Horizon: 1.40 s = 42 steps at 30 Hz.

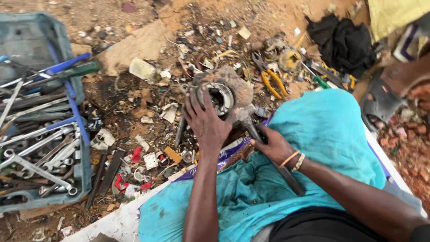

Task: The person sits on the ground and disassembles a motorcycle shock absorber by hand, prying at its components with a screwdriver and hammering the assembly against a stone anvil to separate parts. They turn the shock over, pull off end caps and rubber bushings, and handle the separated metal pieces.

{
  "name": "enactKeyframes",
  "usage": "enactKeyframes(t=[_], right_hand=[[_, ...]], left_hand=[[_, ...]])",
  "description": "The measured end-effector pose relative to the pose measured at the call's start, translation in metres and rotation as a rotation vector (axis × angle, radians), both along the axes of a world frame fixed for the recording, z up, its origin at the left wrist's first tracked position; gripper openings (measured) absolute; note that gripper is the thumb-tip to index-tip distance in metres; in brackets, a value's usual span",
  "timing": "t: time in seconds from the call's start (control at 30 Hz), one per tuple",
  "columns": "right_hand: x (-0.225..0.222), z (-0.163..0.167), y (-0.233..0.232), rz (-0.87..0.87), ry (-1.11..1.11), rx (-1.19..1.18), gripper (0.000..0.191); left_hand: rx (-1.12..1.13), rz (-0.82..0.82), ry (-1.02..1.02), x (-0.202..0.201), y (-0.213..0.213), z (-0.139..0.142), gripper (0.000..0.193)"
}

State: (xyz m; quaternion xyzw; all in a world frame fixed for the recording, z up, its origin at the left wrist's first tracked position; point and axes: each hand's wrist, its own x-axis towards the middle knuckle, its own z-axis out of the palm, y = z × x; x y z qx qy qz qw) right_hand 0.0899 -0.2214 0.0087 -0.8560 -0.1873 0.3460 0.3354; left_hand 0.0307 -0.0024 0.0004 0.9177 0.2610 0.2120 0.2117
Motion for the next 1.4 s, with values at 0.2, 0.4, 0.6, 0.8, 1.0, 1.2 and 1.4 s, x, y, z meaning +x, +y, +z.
enactKeyframes(t=[0.2,0.4,0.6,0.8,1.0,1.2,1.4], right_hand=[[-0.017,-0.001,-0.017,-0.127,0.157,0.008,0.069],[-0.007,0.015,-0.018,0.082,-0.164,0.033,0.067],[0.041,0.041,-0.027,0.09,-0.497,0.21,0.044],[0.191,0.063,-0.047,-0.079,-0.561,0.249,0.031],[0.142,0.047,0.015,0.118,-0.381,0.241,0.044],[0.087,0.024,0.097,0.251,-0.385,0.117,0.078],[0.063,0.023,0.119,0.265,-0.403,0.165,0.077]], left_hand=[[0.156,0.048,0.071,0.021,-0.006,-0.018,0.109],[0.142,0.017,-0.039,0.03,0.0,-0.038,0.1],[-0.121,-0.011,-0.292,0.02,0.017,-0.024,0.073],[-0.476,0.006,-0.209,0.021,0.018,-0.024,0.042],[-0.155,0.017,0.0,0.019,0.013,0.005,0.069],[-0.265,0.066,-0.107,0.012,0.02,0.011,0.057],[-0.902,0.113,-0.601,-0.011,0.038,-0.009,0.05]])
